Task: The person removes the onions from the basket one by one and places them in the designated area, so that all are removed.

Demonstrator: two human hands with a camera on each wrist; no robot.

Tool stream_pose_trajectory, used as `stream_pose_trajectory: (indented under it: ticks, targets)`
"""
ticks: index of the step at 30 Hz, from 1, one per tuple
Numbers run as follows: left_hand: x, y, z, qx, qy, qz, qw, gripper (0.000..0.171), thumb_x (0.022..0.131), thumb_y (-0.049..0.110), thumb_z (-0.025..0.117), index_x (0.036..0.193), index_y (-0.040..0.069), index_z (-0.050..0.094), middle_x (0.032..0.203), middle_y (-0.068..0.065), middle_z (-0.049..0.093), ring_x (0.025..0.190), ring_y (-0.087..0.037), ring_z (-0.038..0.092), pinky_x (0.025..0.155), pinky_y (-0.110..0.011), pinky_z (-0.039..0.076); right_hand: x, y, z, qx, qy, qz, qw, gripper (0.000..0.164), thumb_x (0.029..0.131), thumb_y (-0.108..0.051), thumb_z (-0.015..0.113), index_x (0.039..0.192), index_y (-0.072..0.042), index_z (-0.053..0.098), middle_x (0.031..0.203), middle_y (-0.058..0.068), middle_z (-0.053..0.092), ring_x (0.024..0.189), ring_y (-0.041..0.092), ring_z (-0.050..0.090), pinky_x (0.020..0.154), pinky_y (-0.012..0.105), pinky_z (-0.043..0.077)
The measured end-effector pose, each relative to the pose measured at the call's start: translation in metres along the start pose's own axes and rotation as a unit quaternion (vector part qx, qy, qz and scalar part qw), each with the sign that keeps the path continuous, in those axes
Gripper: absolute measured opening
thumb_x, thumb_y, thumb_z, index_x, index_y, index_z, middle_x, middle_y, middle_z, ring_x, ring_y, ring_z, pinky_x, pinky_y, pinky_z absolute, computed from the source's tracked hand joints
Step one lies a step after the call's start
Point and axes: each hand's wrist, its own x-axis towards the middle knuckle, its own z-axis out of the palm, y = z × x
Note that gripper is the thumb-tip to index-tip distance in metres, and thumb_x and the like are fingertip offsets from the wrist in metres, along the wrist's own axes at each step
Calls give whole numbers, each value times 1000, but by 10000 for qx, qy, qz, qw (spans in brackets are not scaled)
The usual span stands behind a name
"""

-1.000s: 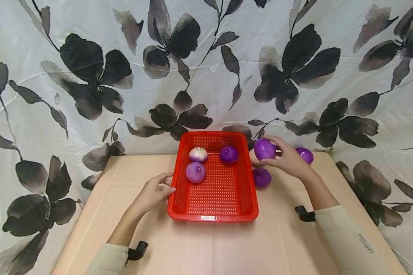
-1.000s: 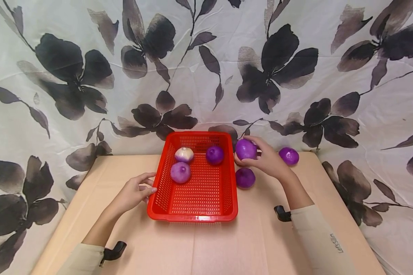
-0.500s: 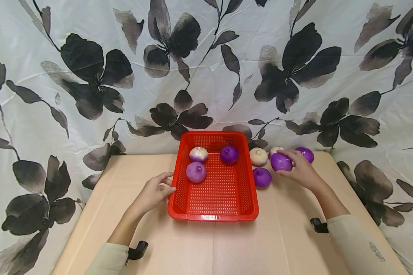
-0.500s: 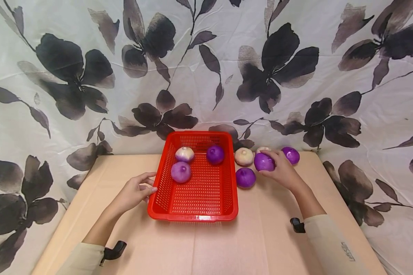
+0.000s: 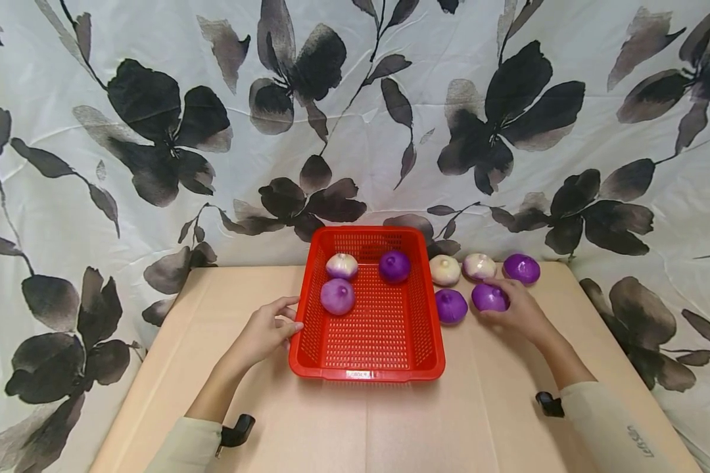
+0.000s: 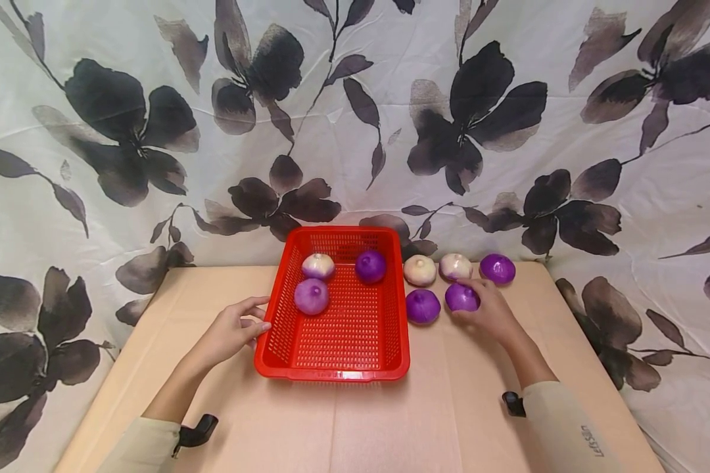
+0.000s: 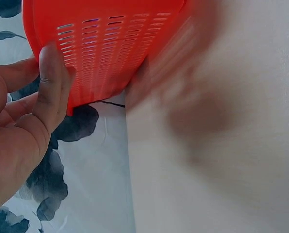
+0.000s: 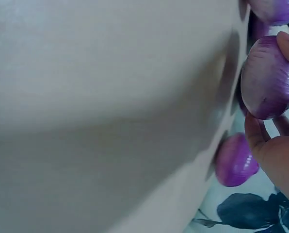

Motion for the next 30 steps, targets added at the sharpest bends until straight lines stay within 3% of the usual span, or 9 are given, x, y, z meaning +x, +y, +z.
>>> stream_pose_trajectory:
  ticks: [5, 14, 30]
  targets:
    - [-1, 1, 0, -33, -23, -22, 10000, 61, 93, -4, 70, 149, -4, 47, 109, -22, 65, 68, -19, 67, 61, -46, 64, -1, 6, 3, 138, -6, 99, 9999, 77, 84, -22, 87, 147, 1, 50, 138, 38, 43, 121, 54, 50, 101, 73, 43]
    - [-1, 3, 0, 21, -6, -39, 10000, 61, 93, -4, 70, 149, -4, 47, 109, -21, 65, 67, -19, 66, 63, -50, 63, -1, 12, 7, 359, -88, 300, 9989, 78, 85, -21, 86, 149, 1, 47, 142, 38, 40, 126, 54, 45, 103, 71, 44]
    - [0, 3, -1, 8, -35, -45, 10000, 61, 93, -5, 70, 149, -4, 47, 108, -21, 65, 67, -19, 67, 64, -53, 63, -3, 18, 12, 678, -59, -233, 9974, 77, 85, -11, 85, 148, 6, 44, 144, 36, 44, 131, 53, 43, 105, 70, 40]
